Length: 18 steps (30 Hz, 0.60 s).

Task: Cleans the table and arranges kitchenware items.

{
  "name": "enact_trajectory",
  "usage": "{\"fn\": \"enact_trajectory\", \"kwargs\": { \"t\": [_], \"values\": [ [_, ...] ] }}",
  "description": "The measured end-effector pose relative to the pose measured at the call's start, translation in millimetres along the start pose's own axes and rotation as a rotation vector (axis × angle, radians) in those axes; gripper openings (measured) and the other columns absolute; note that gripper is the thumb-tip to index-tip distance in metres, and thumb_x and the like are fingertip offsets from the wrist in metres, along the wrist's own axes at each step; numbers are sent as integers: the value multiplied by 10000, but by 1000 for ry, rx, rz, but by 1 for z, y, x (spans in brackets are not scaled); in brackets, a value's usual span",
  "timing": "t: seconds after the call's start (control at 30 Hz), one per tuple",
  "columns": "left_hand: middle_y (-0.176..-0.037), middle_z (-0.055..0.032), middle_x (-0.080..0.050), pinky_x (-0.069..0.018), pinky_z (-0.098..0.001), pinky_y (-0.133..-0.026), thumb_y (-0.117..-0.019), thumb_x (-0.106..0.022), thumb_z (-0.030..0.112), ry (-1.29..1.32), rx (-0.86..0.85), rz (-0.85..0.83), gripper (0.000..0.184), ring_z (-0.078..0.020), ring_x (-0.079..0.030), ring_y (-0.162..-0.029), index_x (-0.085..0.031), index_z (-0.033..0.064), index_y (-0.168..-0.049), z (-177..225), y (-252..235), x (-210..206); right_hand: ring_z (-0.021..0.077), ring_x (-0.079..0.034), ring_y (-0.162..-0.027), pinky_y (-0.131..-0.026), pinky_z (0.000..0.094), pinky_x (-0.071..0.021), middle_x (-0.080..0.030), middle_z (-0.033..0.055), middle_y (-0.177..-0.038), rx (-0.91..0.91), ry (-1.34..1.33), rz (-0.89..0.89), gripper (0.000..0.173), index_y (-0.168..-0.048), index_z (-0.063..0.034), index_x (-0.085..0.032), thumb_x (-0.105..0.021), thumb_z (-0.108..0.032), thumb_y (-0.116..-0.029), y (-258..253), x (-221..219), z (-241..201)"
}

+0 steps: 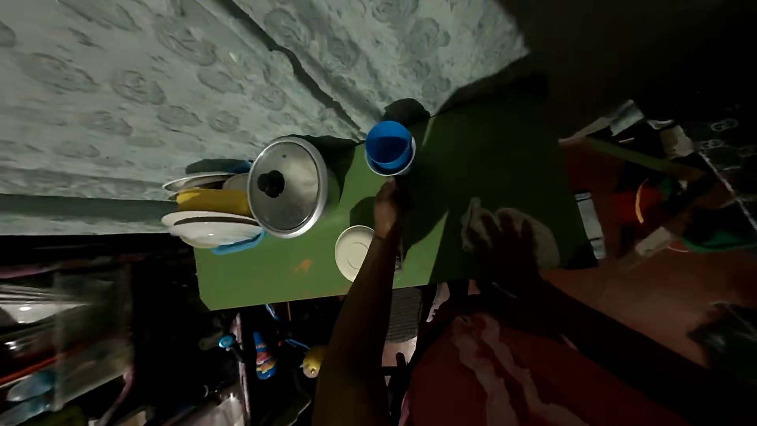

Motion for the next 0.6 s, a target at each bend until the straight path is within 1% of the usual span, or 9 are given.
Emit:
{"fn": "enact_trajectory", "kwargs": {
  "t": [0.1, 0.2, 0.23, 0.3, 0.33, 0.4, 0.47, 0.53, 0.6],
  "values": [
    [-964, -35, -657, -576, -310, -722, -1125, -284, 387, 15, 23, 65, 420, -130, -651, -778, -559, 71, -1148, 2, -8, 10, 610, -353, -1414, -1056, 875, -186, -458, 256, -1549, 71, 18, 25, 447, -1496, -238, -549, -530, -280, -1051, -1, -4, 1],
    [-1078, -58, -651, -573, -309, -705, -1123, -279, 383, 23, 24, 94, 418, -136, -647, -775, -525, 69, -1246, 3, -14, 16, 573, -287, -1469, -1090, 855, -163, -391, 229, -1605, 128, -8, -149, 481, -1538, -253, -491, -494, -334, -1064, -6, -1, -8],
    [-1076, -56, -644, -571, -311, -701, -1121, -283, 379, 34, 17, 106, 409, -135, -643, -769, -524, 72, -1242, 2, -16, 17, 559, -275, -1480, -1097, 848, -157, -383, 214, -1614, 158, -27, -182, 483, -1538, -265, -490, -464, -385, -1071, -10, 1, -10],
    [-1045, -47, -641, -568, -310, -688, -1119, -284, 375, 77, 6, 133, 385, -133, -639, -761, -522, 86, -1210, 0, -21, 19, 543, -328, -1465, -1079, 850, -196, -434, 195, -1588, 227, -31, -140, 476, -1511, -285, -524, -447, -442, -1069, -17, 0, -9],
    [-1032, -47, -645, -568, -311, -678, -1121, -283, 380, 102, 11, 151, 383, -137, -640, -750, -522, 90, -1200, -2, -22, 19, 534, -304, -1480, -1093, 845, -173, -413, 183, -1605, 225, -24, -161, 489, -1526, -296, -502, -418, -464, -1075, -22, 0, -7],
    [-990, -46, -657, -567, -303, -647, -1120, -297, 385, 147, 35, 202, 368, -137, -643, -717, -532, 103, -1138, -4, -23, 19, 507, -204, -1528, -1133, 826, -82, -335, 151, -1656, 174, 1, -196, 515, -1556, -317, -457, -364, -496, -1082, -38, -3, 1],
    [-964, -48, -649, -569, -301, -626, -1122, -316, 373, 174, 44, 244, 350, -140, -637, -688, -531, 100, -1083, -5, -23, 20, 505, -188, -1531, -1131, 825, -81, -313, 142, -1667, 122, 75, -94, 542, -1577, -319, -419, -322, -525, -1085, -63, -2, 9],
    [-983, -52, -652, -573, -304, -643, -1124, -314, 367, 178, 43, 256, 353, -141, -640, -700, -527, 88, -1098, -5, -22, 21, 499, -159, -1540, -1135, 820, -61, -266, 139, -1686, 21, 128, -17, 576, -1613, -315, -344, -285, -540, -1087, -96, 4, 20],
    [-1005, -53, -662, -571, -296, -638, -1124, -309, 371, 196, 52, 260, 351, -135, -647, -705, -522, 92, -1112, -4, -22, 22, 510, -192, -1527, -1144, 813, -77, -260, 177, -1680, -103, 109, 28, 554, -1612, -267, -356, -339, -475, -1098, -132, 18, 30]
  ]
}}
Point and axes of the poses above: each hand's wrist, its own y-axis away from the middle knuckle, its own x-axis out of the back of the hand, z = x × y, the point moved 4 cm from there along -y, towards the middle knuckle
